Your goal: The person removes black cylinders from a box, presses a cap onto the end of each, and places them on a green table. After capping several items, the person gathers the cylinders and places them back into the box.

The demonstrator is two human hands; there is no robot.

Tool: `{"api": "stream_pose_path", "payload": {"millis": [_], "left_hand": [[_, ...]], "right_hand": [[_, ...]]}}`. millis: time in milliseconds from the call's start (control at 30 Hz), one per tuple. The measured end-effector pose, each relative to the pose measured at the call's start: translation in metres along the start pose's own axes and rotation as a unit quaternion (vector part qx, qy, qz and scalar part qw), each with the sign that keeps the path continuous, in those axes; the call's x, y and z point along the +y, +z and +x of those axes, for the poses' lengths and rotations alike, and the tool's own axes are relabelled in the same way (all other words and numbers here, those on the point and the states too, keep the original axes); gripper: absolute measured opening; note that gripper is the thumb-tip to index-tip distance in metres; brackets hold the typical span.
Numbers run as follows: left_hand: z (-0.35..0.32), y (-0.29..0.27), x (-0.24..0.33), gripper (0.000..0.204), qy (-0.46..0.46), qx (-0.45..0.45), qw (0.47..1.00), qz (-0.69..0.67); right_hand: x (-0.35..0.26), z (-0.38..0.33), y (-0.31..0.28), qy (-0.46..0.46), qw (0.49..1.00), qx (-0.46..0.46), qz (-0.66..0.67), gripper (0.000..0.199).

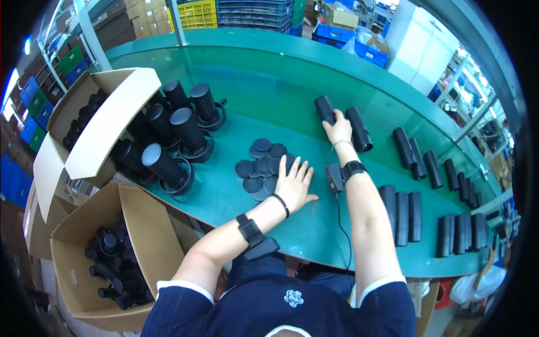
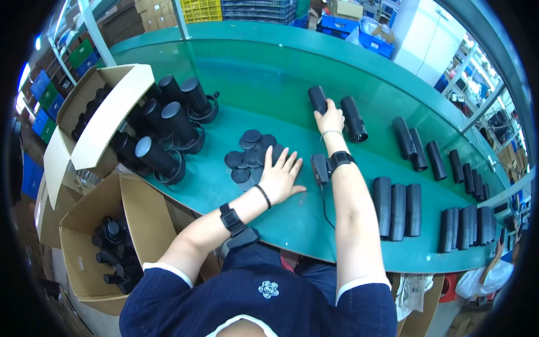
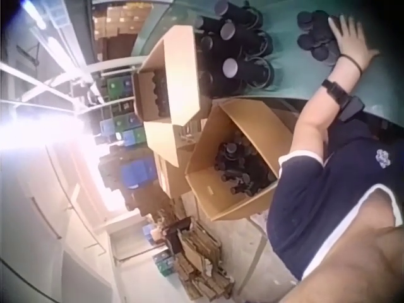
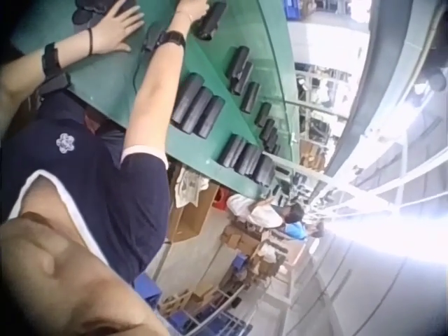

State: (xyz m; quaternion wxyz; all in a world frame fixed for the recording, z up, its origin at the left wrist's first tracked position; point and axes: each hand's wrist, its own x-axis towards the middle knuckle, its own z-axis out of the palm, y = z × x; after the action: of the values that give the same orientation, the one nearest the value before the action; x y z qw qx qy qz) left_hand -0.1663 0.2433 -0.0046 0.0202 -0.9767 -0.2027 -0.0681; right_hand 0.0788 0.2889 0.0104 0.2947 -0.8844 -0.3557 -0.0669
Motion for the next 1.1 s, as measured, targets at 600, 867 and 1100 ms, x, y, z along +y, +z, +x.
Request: {"api": "stream_pose_path", "payload": {"millis": [600,867,1100], "left_hand": [[0.001,-0.028,-0.018,0.06,0.067,0.159,0.943,-0.284],[-0.006,-0.067,0.061,0.074,0.119,-0.011,0.638,-0.761],[-0.016,-0.071,0.048,0.068,0.265,0.068,0.815,-0.512]], "right_hand": [[0.097,-0.181,-0.206,0.04,0.984,-0.101,-0.139,0.091],[0.028,-0.237,-0.182,-0.086,0.834,-0.092,0.537,0.074],[0.039,-0.235,-0.183,-0.058,0.775,-0.137,0.614,0.043]]}}
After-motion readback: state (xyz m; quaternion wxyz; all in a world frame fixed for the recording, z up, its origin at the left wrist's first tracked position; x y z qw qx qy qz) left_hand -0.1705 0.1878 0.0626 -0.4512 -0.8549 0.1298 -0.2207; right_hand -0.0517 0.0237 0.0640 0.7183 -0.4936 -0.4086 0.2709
